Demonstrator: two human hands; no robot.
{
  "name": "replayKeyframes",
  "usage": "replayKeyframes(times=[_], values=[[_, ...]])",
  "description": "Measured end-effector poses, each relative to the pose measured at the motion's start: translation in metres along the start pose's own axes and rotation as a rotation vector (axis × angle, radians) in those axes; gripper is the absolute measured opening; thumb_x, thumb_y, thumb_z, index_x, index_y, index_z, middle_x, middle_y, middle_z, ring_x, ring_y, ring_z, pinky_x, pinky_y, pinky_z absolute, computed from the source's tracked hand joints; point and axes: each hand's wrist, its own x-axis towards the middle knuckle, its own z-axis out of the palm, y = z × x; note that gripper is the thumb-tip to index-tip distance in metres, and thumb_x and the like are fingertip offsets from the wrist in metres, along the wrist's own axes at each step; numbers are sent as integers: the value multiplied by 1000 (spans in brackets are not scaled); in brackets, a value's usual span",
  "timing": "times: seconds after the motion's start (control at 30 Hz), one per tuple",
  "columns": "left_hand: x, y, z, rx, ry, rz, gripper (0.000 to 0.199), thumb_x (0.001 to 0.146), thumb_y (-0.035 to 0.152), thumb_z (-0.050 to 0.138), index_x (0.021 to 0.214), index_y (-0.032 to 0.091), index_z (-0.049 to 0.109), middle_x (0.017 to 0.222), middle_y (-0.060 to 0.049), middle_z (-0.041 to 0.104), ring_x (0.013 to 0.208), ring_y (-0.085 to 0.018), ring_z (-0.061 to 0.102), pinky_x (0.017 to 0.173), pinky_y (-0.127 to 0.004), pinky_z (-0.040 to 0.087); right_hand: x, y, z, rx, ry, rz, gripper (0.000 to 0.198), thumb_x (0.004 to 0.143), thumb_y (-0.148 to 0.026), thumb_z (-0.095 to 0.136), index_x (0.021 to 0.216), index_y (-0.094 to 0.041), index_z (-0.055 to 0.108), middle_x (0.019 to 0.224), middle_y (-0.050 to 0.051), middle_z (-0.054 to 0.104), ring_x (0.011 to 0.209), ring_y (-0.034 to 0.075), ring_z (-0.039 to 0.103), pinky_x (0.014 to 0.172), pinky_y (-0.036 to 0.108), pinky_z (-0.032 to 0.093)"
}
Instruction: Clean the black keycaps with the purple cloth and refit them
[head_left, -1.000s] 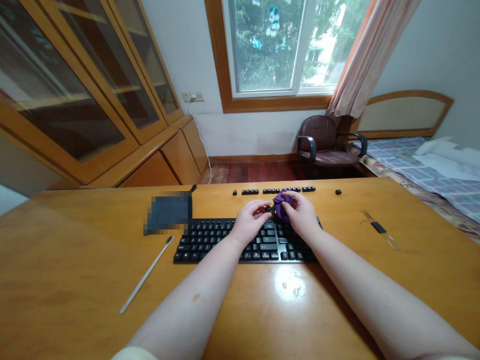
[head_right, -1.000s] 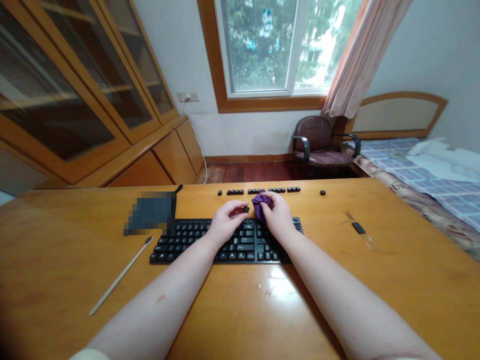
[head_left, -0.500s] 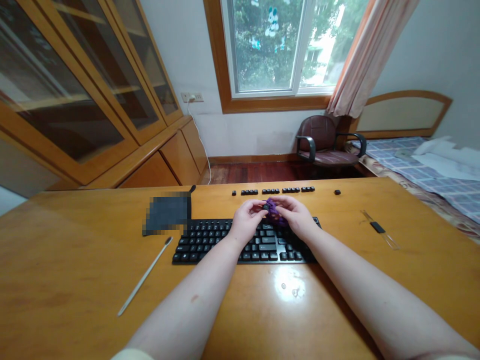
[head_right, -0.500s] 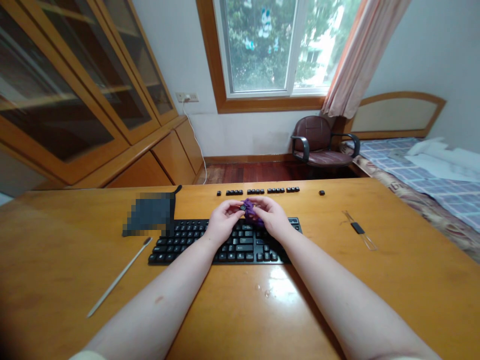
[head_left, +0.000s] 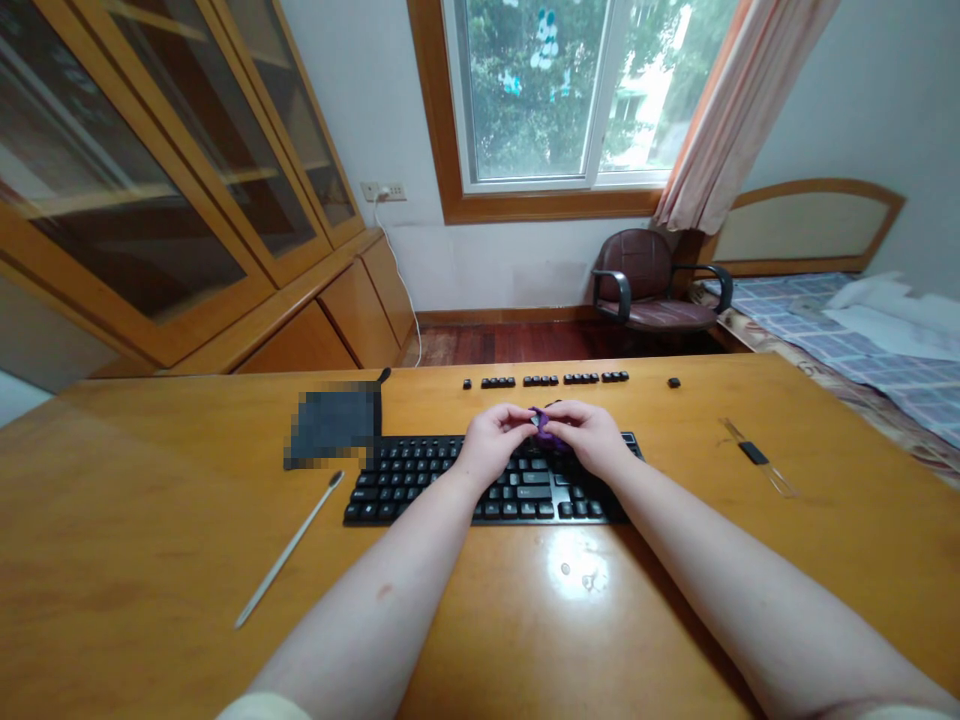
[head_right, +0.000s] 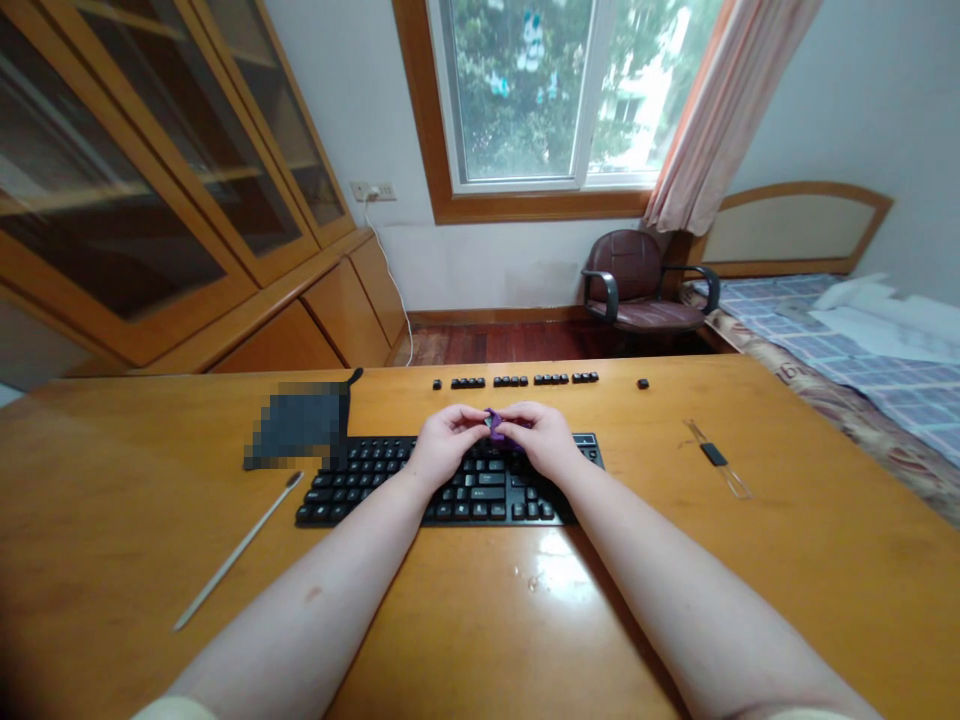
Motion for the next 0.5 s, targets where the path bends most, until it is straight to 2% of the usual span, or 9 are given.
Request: replayKeyframes(times=[0.13, 0.33, 0.5], values=[[-1, 1, 0, 30, -4, 9, 20, 60, 18, 73, 78, 13, 66, 83, -6, 71, 80, -17, 66, 85, -36, 50, -1, 5, -1, -112, 50, -38, 12, 69, -29, 66, 70, -18, 70, 73, 5, 68, 71, 17, 62, 70, 31, 48], [-1, 1, -2, 104, 10, 32, 21, 66, 21, 69, 85, 14, 69, 89, -8, 72, 84, -19, 66, 87, -37, 50, -1, -1, 0, -192, -4, -102, 19, 70, -28, 65, 87, -20, 70, 86, 5, 68, 81, 18, 62, 76, 32, 48], [-1, 2, -1, 125, -19, 26, 24, 66, 20, 69, 89, 15, 69, 90, -7, 71, 85, -19, 66, 87, -37, 50, -2, -5, 1, -319, 72, -145, 10, 75, -27, 60, 75, -22, 69, 78, 5, 68, 76, 19, 61, 73, 34, 47]])
